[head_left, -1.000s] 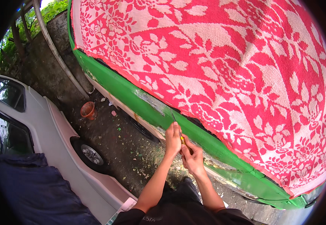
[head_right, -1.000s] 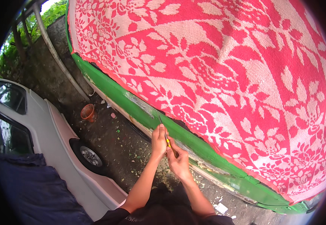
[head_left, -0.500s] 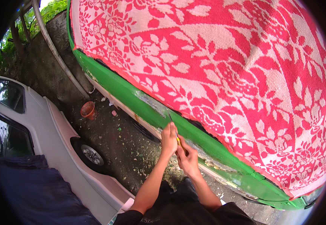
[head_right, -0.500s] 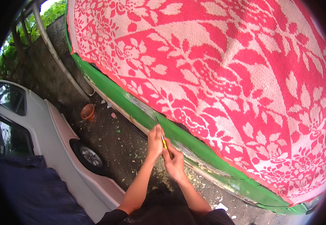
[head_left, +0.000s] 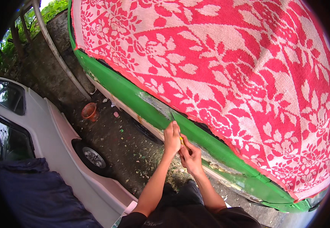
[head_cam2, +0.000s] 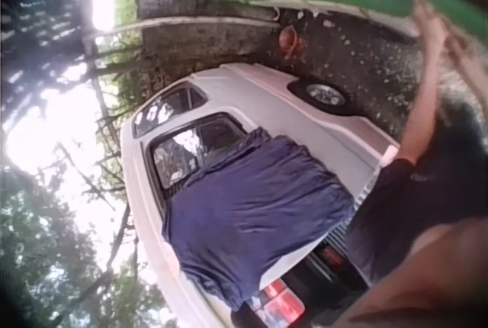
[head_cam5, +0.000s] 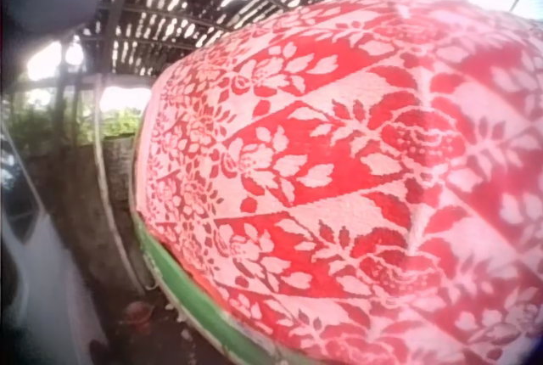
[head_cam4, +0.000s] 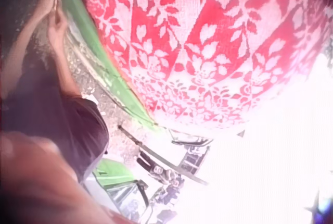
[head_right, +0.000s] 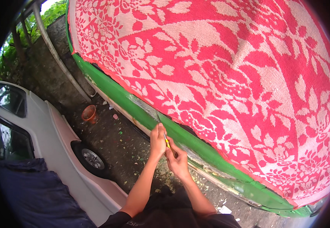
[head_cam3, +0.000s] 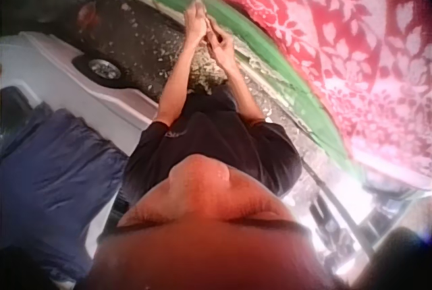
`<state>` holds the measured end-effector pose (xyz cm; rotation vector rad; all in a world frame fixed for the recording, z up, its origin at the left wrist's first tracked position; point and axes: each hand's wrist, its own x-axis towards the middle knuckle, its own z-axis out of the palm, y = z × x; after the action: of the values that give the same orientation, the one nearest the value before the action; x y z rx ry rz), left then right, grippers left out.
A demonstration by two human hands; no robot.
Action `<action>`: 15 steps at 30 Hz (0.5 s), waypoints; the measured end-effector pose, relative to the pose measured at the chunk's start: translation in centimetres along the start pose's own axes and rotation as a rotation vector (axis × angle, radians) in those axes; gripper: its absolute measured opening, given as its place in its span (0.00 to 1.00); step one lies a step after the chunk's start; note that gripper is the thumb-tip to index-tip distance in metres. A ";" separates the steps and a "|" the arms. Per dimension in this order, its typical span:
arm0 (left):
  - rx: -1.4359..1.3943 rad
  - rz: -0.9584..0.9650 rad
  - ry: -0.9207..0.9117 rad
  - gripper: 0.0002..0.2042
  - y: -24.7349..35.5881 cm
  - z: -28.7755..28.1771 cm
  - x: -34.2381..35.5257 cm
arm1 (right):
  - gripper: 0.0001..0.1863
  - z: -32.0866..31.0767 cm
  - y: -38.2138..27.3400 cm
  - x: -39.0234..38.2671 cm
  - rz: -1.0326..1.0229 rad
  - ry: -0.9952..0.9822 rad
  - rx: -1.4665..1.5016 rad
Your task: The person applies a substance from a spray can to a damaged area on the side of a green vehicle and then scrapes the surface with a screwdriver. The person repeats this process on the same section of the vehicle panel.
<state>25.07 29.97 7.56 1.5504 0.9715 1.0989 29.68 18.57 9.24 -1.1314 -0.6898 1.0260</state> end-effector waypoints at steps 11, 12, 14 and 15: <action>-0.013 -0.017 -0.004 0.23 0.0 -1.7 2.0 | 0.23 1.3 0.2 1.5 0.020 -0.009 0.010; -0.008 -0.003 -0.011 0.24 0.0 -1.9 1.8 | 0.23 2.0 0.5 1.7 0.021 -0.021 0.023; 0.001 0.023 -0.026 0.24 0.0 -1.4 0.8 | 0.23 1.4 0.3 0.1 0.024 0.015 0.007; 0.048 0.031 -0.052 0.24 -0.1 -1.3 -0.1 | 0.23 1.0 0.1 -1.0 0.028 0.030 0.024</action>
<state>23.80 30.18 7.61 1.6302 0.9475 1.0579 28.38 18.10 9.48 -1.1366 -0.6379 1.0360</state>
